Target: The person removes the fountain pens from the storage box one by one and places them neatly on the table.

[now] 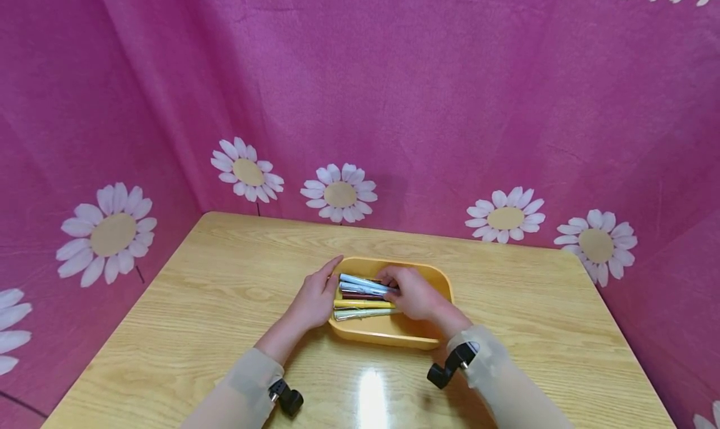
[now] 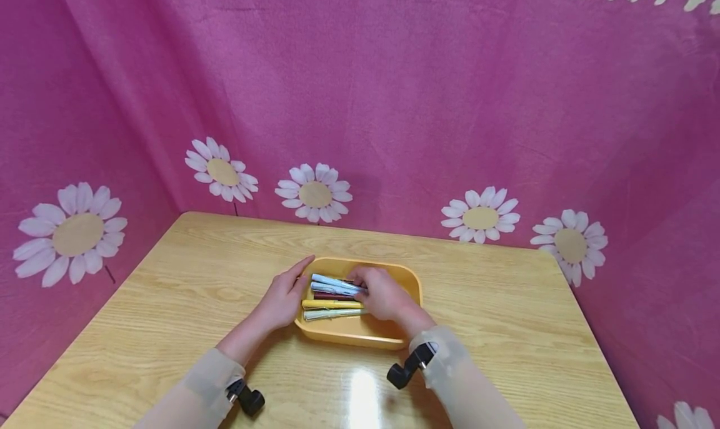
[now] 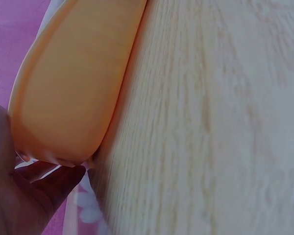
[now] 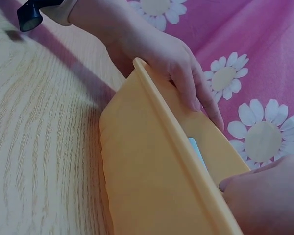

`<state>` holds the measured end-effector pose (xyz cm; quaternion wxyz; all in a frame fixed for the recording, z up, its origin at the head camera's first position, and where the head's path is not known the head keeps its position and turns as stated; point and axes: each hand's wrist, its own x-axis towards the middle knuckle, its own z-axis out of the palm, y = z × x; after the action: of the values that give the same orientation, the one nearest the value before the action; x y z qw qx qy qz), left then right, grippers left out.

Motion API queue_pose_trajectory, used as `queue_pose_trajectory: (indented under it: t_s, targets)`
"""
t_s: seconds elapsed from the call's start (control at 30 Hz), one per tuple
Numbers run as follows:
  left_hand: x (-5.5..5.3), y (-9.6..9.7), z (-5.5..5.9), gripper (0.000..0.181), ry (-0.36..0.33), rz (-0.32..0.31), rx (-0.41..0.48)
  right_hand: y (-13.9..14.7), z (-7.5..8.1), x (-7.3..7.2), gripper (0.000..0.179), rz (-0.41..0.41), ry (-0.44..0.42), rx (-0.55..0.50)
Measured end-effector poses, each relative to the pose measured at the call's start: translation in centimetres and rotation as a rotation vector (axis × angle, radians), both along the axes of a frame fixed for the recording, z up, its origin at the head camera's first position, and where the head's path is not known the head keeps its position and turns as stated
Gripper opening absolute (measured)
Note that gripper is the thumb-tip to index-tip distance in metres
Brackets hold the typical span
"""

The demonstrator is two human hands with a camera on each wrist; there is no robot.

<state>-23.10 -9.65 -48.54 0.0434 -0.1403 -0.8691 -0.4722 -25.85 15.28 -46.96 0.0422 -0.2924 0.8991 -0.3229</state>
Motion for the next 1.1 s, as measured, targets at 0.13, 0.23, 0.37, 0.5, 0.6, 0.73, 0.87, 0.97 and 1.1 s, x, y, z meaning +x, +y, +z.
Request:
queue_pose_trajectory:
  t_s: [0.13, 0.23, 0.37, 0.5, 0.6, 0.73, 0.87, 0.97, 1.1]
  targets:
    - [-0.15, 0.02, 0.01, 0.048, 0.014, -0.002, 0.004, -0.12, 0.06, -0.18, 0.027, 0.017, 0.026, 0.037]
    - [-0.18, 0.01, 0.05, 0.049, 0.013, -0.004, 0.003, -0.16, 0.13, -0.24, 0.028, 0.008, 0.032, 0.047]
    - [-0.16, -0.01, 0.07, 0.049, 0.006, -0.007, 0.000, -0.26, 0.15, -0.18, 0.030, -0.004, 0.039, 0.046]
    - [-0.14, -0.05, 0.03, 0.048, 0.016, -0.011, -0.008, -0.30, 0.14, -0.07, 0.027, -0.017, 0.038, 0.030]
    - [-0.09, -0.07, 0.04, 0.048, 0.016, -0.008, -0.011, -0.29, 0.20, -0.04, 0.021, -0.022, 0.030, 0.018]
    - [-0.04, -0.07, 0.06, 0.049, 0.011, -0.003, -0.009, -0.23, 0.19, -0.07, 0.018, -0.016, 0.042, 0.007]
    - [-0.06, -0.06, 0.00, 0.049, -0.001, -0.003, 0.000, -0.20, 0.13, -0.09, 0.019, -0.014, 0.049, -0.004]
    - [-0.06, -0.06, -0.07, 0.049, -0.007, -0.002, 0.005, -0.19, 0.14, -0.06, 0.021, -0.025, 0.036, -0.003]
    - [-0.01, -0.08, -0.19, 0.049, -0.012, -0.002, 0.006, -0.26, 0.18, -0.03, 0.023, -0.057, 0.011, 0.005]
